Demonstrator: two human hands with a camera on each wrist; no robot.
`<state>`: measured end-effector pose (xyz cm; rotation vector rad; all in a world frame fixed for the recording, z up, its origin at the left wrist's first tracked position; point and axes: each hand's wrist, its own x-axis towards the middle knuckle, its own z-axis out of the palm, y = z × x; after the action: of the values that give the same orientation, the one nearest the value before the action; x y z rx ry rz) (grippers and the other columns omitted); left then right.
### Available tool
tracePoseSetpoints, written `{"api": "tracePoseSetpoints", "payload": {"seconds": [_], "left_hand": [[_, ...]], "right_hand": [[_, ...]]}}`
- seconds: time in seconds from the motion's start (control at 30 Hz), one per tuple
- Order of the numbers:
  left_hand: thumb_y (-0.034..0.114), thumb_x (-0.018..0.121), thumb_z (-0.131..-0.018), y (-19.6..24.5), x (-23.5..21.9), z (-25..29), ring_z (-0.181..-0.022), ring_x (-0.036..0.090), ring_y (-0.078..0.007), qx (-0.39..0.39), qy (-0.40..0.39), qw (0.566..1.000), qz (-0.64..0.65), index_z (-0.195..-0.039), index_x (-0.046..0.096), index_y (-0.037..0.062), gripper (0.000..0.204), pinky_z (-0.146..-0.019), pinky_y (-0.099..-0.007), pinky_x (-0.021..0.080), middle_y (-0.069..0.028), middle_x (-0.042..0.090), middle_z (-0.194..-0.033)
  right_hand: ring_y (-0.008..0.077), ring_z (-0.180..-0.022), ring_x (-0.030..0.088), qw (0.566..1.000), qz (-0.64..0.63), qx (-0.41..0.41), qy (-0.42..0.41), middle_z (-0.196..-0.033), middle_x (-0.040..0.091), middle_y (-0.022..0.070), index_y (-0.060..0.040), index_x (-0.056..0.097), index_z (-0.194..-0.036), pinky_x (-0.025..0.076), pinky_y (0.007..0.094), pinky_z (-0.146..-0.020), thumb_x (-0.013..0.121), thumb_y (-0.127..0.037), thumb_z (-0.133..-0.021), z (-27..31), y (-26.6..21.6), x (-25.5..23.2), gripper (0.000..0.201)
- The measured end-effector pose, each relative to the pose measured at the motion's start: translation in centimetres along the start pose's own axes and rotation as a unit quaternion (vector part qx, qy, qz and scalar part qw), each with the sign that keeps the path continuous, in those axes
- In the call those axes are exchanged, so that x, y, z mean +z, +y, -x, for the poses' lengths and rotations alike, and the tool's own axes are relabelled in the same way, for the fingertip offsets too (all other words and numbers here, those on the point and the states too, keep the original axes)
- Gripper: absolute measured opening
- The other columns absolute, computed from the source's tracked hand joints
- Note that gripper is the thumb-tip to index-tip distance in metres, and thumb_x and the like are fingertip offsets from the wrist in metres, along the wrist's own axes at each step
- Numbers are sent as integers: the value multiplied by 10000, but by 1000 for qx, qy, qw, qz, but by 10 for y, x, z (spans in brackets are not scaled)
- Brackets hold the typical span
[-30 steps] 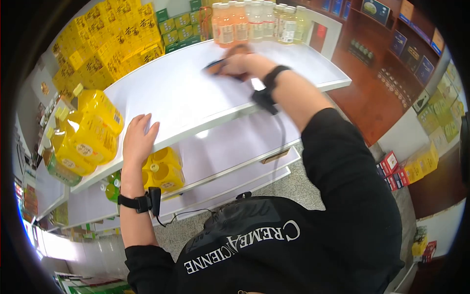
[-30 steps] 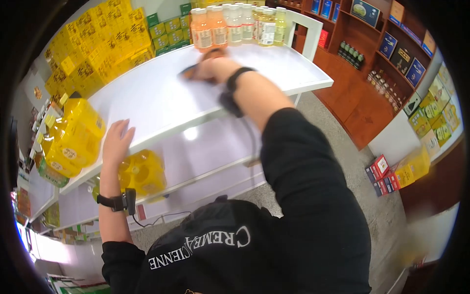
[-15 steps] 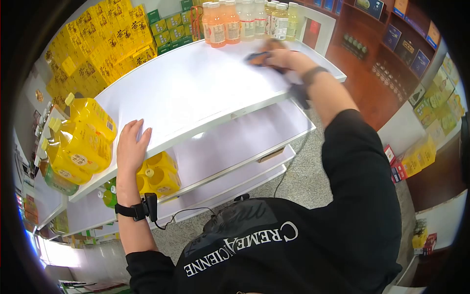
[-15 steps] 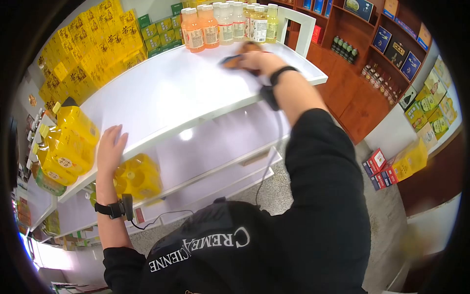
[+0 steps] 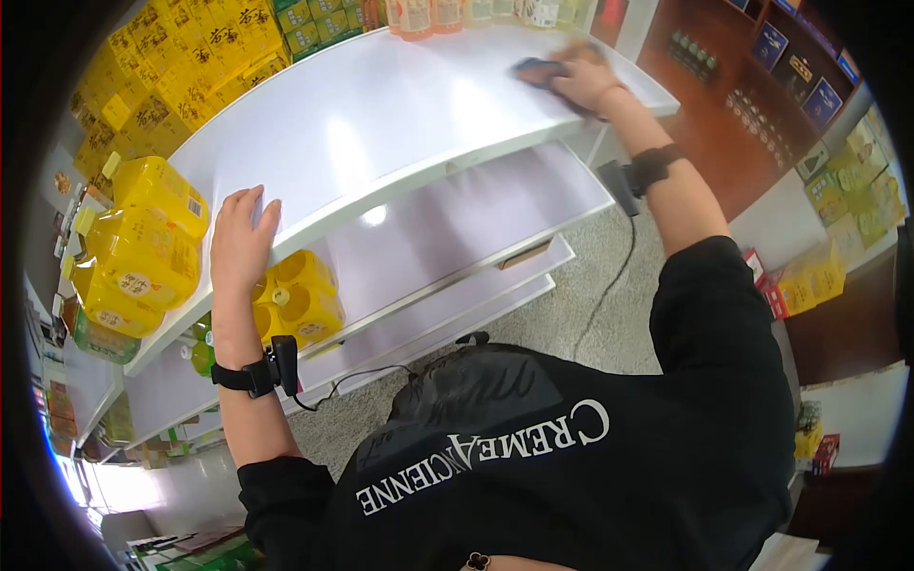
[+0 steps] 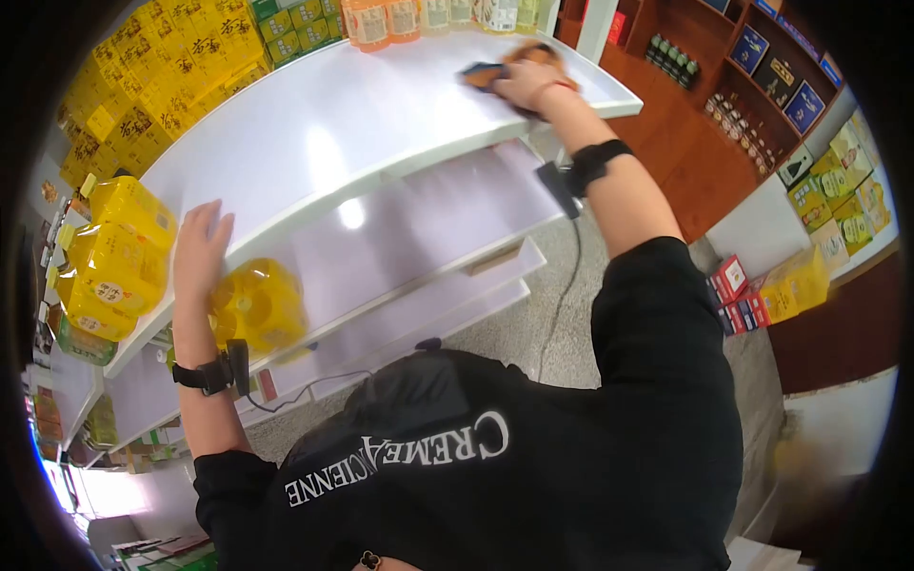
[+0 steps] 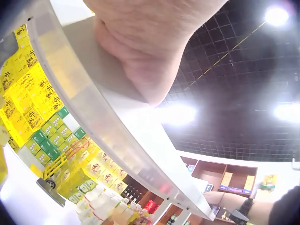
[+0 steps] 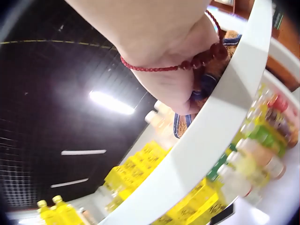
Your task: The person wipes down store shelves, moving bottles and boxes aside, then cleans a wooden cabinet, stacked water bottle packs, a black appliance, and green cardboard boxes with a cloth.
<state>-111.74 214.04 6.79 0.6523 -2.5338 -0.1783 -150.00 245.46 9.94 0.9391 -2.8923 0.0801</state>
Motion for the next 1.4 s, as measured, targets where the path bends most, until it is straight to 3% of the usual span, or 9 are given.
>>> {"api": "tracePoseSetpoints", "payload": {"seconds": [0.23, 0.4, 0.57, 0.73, 0.87, 0.97, 1.1, 1.33, 1.4], "left_hand": [[363, 510, -879, -9, 4, -2, -1158, 492, -312, 17, -3, 1000, -17, -1202, 573, 36, 463, -978, -372, 383, -151, 523, -1251], [385, 495, -887, -30, 8, -8, -1170, 490, -299, 41, -25, 999, 0, -1216, 573, 66, 464, -984, -371, 379, -138, 523, -1262], [409, 485, -890, -9, -1, 2, -1194, 474, -293, 22, -17, 999, -19, -1224, 569, 66, 486, -992, -368, 373, -136, 510, -1291], [422, 478, -889, -6, -1, 2, -1206, 462, -300, 21, -13, 999, -20, -1226, 566, 61, 502, -1003, -377, 364, -138, 504, -1301], [421, 475, -889, -7, 0, 1, -1210, 458, -303, 17, -20, 999, -34, -1228, 565, 61, 503, -1009, -383, 359, -140, 501, -1306], [421, 474, -891, -6, 1, 1, -1208, 463, -301, 14, -18, 999, -42, -1227, 567, 63, 499, -1005, -375, 362, -142, 505, -1302], [403, 480, -894, -10, 2, -1, -1179, 493, -294, 20, -17, 999, -31, -1215, 575, 65, 475, -988, -353, 376, -136, 526, -1282], [291, 492, -911, -1, 0, 2, -1144, 529, -284, 7, -9, 1000, 7, -1167, 600, 46, 371, -968, -327, 391, -143, 569, -1228], [245, 479, -925, -1, 1, 3, -1128, 541, -271, 6, -11, 1000, -4, -1166, 600, 37, 341, -966, -321, 391, -136, 581, -1212]], "right_hand": [[266, -968, 620, 949, -76, -292, 89, -1047, 652, 56, -209, 689, -999, 486, 419, -834, 560, -392, -780, 79, -235, 9, 313], [281, -1064, 560, 929, -154, -324, 90, -1098, 626, 33, -214, 669, -1068, 442, 430, -899, 558, -412, -773, 117, -284, 3, 373], [233, -971, 606, 928, -129, -308, 168, -997, 659, 42, -193, 674, -1005, 483, 382, -862, 620, -332, -724, 105, -222, 15, 319], [270, -934, 626, 947, -106, -187, 241, -964, 666, 88, -156, 684, -976, 491, 380, -832, 604, -324, -782, 85, -67, 34, 269], [286, -917, 635, 948, -138, 112, 265, -985, 667, 136, -113, 663, -1027, 484, 358, -829, 570, -296, -785, 132, 69, 49, 318], [278, -905, 644, 934, -216, 217, 184, -920, 674, 159, -82, 679, -940, 484, 360, -806, 572, -343, -745, 143, 149, 115, 343], [284, -853, 660, 911, -276, 283, 120, -881, 683, 168, -51, 695, -900, 500, 350, -778, 583, -358, -729, 133, 170, 207, 369], [327, -1012, 613, 893, -356, 266, 69, -1008, 657, 192, -71, 666, -1033, 469, 383, -895, 618, -385, -740, 69, 97, 241, 432], [322, -1186, 498, 968, -216, 109, 73, -1291, 515, 177, -142, 573, -1225, 386, 354, -1018, 577, -425, -783, 26, 131, 347, 525]]}}
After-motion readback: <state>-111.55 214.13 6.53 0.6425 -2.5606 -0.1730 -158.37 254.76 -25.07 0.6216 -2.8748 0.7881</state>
